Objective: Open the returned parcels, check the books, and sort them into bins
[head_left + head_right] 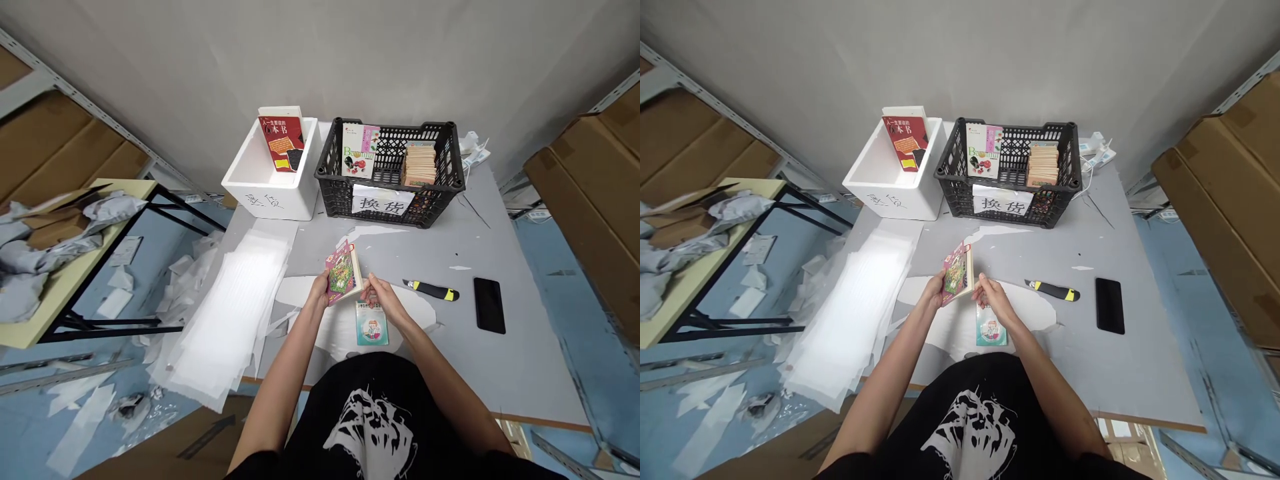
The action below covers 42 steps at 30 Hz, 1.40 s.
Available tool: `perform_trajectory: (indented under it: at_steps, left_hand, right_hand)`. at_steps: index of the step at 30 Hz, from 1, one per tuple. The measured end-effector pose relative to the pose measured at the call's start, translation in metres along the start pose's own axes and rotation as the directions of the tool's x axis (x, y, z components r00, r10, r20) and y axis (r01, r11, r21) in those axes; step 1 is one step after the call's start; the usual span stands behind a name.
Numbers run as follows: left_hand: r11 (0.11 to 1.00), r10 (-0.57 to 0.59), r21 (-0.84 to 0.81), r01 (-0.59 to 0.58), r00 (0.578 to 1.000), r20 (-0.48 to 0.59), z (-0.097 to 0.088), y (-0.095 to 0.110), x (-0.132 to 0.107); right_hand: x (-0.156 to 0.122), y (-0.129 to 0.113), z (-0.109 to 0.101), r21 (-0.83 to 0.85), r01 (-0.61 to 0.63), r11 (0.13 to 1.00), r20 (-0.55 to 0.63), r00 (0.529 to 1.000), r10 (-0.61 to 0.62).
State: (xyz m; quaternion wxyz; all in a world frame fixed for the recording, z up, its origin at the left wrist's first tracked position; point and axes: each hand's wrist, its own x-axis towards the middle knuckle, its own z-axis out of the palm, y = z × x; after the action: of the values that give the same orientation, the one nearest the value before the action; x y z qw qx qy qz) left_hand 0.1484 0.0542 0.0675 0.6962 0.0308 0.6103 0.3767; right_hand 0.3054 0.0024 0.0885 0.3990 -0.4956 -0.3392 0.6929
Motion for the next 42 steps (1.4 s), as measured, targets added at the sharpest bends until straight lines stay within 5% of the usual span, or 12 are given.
perform_trajectory:
  at_steps: [5,9,11,14,17,20,23,26,28,30,37,42]
  left_hand:
    - [0.979,0.197,0.07,-0.191,0.977,-0.088,0.001,-0.004,-0.003]
    - [0.871,0.481,0.206,-0.446,0.858,-0.18,0.0,-0.001,-0.02]
    - [0.68,0.689,0.464,-0.568,0.711,-0.14,0.003,-0.009,-0.035]
    - [0.192,0.861,0.792,-0.579,0.486,0.147,0.012,-0.035,-0.061]
    - [-0.089,0.796,0.774,-0.627,0.422,0.434,0.016,-0.062,-0.077]
    - [-0.092,0.795,0.705,-0.703,0.375,0.478,0.004,-0.063,-0.081]
    - [0.165,0.879,0.738,-0.654,0.437,0.19,-0.017,-0.041,-0.079]
    - [0.486,0.676,0.655,-0.578,0.724,0.137,-0.032,-0.018,-0.08]
    - [0.6,0.496,0.592,-0.538,0.831,0.252,-0.033,-0.01,-0.085]
    - [0.599,0.45,0.578,-0.554,0.83,0.329,-0.03,-0.009,-0.092]
    - [0.292,0.559,0.748,-0.596,0.741,0.372,-0.015,-0.023,-0.107]
    - [0.265,0.62,0.759,-0.595,0.708,0.339,-0.012,-0.033,-0.102]
  right_hand:
    - [-0.001,0.001,-0.003,-0.285,0.054,0.957,-0.022,0.998,-0.063]
    - [-0.004,0.005,-0.004,-0.557,0.164,0.814,-0.23,0.912,-0.341]
    - [-0.006,0.006,0.004,-0.487,0.205,0.849,-0.195,0.922,-0.334]
    - [-0.008,0.008,0.021,-0.181,0.231,0.956,-0.032,0.97,-0.24]
    - [-0.006,0.014,0.027,0.08,0.209,0.975,-0.121,0.973,-0.199]
    - [-0.001,0.018,0.016,0.266,0.143,0.953,-0.237,0.968,-0.079]
    - [0.004,0.013,-0.002,0.36,0.132,0.923,-0.264,0.964,-0.035]
    - [0.009,0.005,-0.014,0.384,0.136,0.913,-0.3,0.954,-0.016]
    - [0.013,0.004,-0.018,0.385,0.12,0.915,-0.307,0.952,0.004]
    - [0.016,0.007,-0.02,0.381,0.095,0.92,-0.298,0.954,0.024]
    - [0.025,0.024,-0.021,0.38,0.05,0.924,-0.35,0.932,0.093]
    - [0.024,0.024,-0.019,0.43,0.067,0.9,-0.359,0.928,0.103]
